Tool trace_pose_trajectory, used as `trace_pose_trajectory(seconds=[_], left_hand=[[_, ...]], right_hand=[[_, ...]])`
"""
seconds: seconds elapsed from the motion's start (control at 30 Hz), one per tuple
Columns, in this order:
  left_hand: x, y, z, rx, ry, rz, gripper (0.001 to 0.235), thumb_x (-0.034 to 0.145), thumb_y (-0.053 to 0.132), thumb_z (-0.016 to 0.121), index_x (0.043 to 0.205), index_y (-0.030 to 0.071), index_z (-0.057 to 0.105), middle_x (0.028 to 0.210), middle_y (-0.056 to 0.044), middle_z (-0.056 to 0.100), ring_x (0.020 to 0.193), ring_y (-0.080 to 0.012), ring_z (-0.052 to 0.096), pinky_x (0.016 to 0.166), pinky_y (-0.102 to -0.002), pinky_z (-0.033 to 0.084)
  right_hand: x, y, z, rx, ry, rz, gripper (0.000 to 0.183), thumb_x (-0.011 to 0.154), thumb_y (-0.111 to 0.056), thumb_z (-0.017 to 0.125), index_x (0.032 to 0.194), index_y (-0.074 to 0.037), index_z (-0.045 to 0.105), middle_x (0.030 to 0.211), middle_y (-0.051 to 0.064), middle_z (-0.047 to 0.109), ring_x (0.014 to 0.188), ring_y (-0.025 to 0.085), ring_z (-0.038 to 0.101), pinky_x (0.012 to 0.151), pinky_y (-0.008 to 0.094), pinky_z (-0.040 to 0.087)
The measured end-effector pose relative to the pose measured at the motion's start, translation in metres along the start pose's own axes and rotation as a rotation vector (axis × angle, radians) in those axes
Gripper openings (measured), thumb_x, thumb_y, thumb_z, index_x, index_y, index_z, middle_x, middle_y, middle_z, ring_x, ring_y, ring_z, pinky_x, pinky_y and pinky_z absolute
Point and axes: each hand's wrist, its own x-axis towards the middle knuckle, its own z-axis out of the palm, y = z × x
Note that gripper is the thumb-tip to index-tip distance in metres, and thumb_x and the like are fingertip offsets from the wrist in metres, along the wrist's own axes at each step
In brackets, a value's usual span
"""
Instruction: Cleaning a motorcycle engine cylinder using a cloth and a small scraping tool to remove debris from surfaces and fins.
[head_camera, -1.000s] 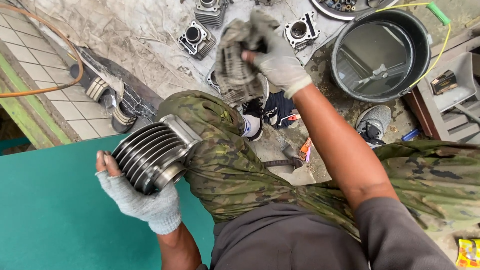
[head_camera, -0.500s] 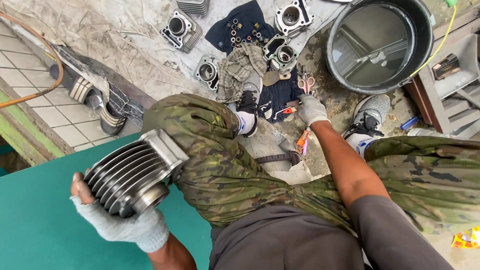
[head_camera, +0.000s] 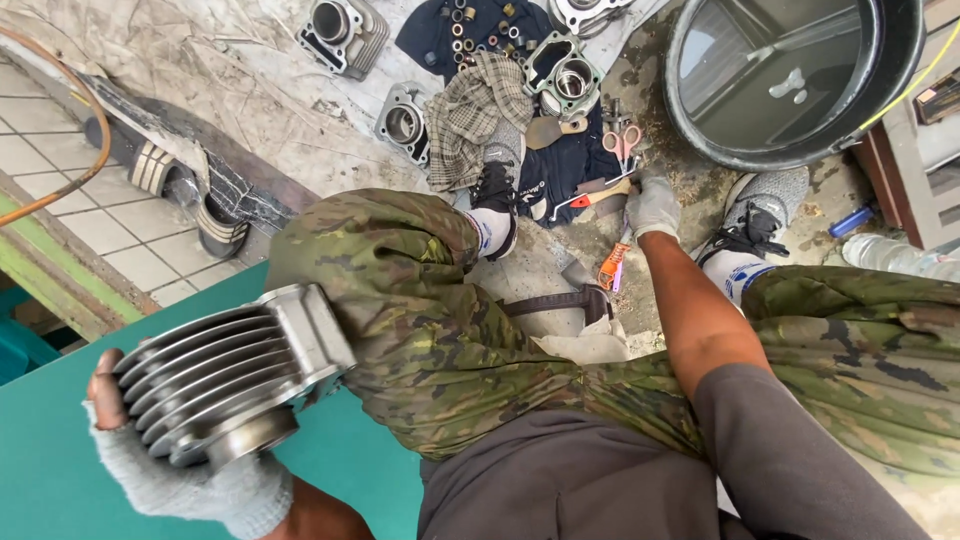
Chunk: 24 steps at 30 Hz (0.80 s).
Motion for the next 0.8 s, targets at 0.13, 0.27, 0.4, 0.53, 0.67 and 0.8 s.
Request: trace_pose_trajectory(seconds=[0.13,0.27,0.4,0.53,0.67,0.8], left_hand=[[0.005,0.005,0.006,-0.027,0.037,-0.200,0.032,0.124,0.010,0.037,0.154,0.000,0.043,0.148,-0.030,0.045,0.141,-0.0494,0.046,0.116,-0.063,0.046],[0.008,0.013,0.010,0.060,0.031,-0.174,0.032,0.123,0.003,0.041,0.154,-0.004,0.044,0.149,-0.032,0.047,0.145,-0.0466,0.045,0.120,-0.061,0.044],[-0.001,0.000,0.006,-0.212,0.008,-0.229,0.030,0.127,0.011,0.039,0.156,0.015,0.042,0.157,-0.020,0.036,0.147,-0.0448,0.042,0.129,-0.056,0.040],[-0.001,0.002,0.006,-0.119,-0.017,-0.139,0.033,0.124,0.000,0.039,0.157,0.006,0.039,0.155,-0.027,0.036,0.148,-0.0414,0.037,0.128,-0.059,0.042],[0.009,0.023,0.012,0.077,0.032,-0.145,0.030,0.123,0.001,0.042,0.151,-0.005,0.046,0.147,-0.032,0.049,0.142,-0.0460,0.047,0.116,-0.058,0.047],[0.007,0.001,0.005,0.033,0.011,-0.078,0.031,0.122,-0.002,0.042,0.153,-0.004,0.045,0.146,-0.036,0.050,0.141,-0.0507,0.049,0.116,-0.063,0.049]], right_hand=[[-0.014,0.010,-0.003,0.016,0.002,0.132,0.023,0.093,-0.024,0.059,0.114,-0.023,0.070,0.118,0.016,0.065,0.107,0.041,0.063,0.089,0.050,0.048],[-0.013,0.036,0.019,-0.088,0.016,0.004,0.015,0.092,-0.027,0.064,0.103,-0.018,0.069,0.109,0.015,0.066,0.095,0.042,0.065,0.079,0.052,0.051],[-0.016,0.031,0.017,-0.073,0.026,-0.003,0.014,0.092,-0.029,0.064,0.102,-0.021,0.068,0.106,0.010,0.069,0.097,0.037,0.066,0.078,0.051,0.050],[-0.028,-0.004,-0.010,-0.120,0.020,-0.153,0.020,0.100,-0.023,0.057,0.114,-0.015,0.069,0.112,0.016,0.065,0.091,0.037,0.066,0.071,0.051,0.054],[-0.020,-0.033,-0.011,-0.193,-0.005,-0.411,0.040,0.099,-0.019,0.062,0.138,-0.014,0.061,0.128,0.015,0.058,0.092,0.038,0.067,0.076,0.053,0.058],[0.010,-0.027,0.036,-0.064,-0.034,-0.599,0.048,0.086,0.001,0.067,0.133,-0.004,0.060,0.146,0.018,0.049,0.103,0.031,0.071,0.081,0.040,0.057]])
